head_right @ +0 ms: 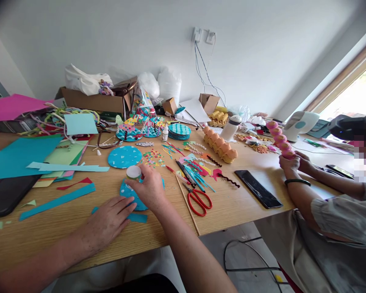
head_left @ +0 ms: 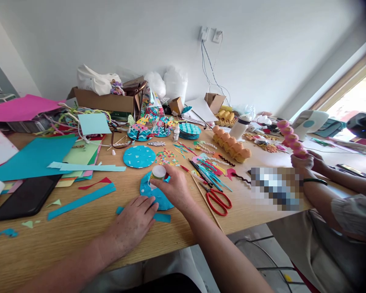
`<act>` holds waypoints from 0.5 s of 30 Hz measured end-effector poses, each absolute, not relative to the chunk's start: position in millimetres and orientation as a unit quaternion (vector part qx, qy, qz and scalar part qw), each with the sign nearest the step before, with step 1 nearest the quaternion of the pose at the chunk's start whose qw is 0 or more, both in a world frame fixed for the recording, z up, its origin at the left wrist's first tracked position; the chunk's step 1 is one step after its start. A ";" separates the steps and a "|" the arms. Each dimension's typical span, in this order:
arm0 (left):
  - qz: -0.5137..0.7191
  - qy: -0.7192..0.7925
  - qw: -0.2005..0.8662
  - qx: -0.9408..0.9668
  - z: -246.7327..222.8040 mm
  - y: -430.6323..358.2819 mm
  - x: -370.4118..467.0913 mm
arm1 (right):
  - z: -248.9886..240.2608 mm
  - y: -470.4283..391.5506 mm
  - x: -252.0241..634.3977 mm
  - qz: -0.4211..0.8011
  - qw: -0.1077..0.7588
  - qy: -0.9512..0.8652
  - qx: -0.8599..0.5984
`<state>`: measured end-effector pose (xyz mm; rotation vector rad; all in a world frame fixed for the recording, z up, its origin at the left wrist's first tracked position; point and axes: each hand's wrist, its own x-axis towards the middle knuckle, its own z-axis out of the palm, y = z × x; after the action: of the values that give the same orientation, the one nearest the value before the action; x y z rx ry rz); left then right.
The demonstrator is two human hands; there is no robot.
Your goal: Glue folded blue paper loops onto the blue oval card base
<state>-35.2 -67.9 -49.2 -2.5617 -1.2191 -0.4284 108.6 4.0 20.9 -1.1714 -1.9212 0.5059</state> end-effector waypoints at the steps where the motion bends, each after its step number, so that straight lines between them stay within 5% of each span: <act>1: -0.152 -0.423 0.132 -0.883 -49.3 -67.8 -35.4 | 20.3 4.8 108.3 0.203 0.408 -0.760 -0.463; 15: -0.138 -0.397 0.160 -0.893 -43.3 -67.5 -37.0 | 17.9 8.4 102.4 0.233 0.433 -0.757 -0.432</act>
<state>-37.0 -67.5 -43.3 -2.5520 -1.1337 -0.3953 102.4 8.4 17.9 -1.0756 -1.8852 0.5797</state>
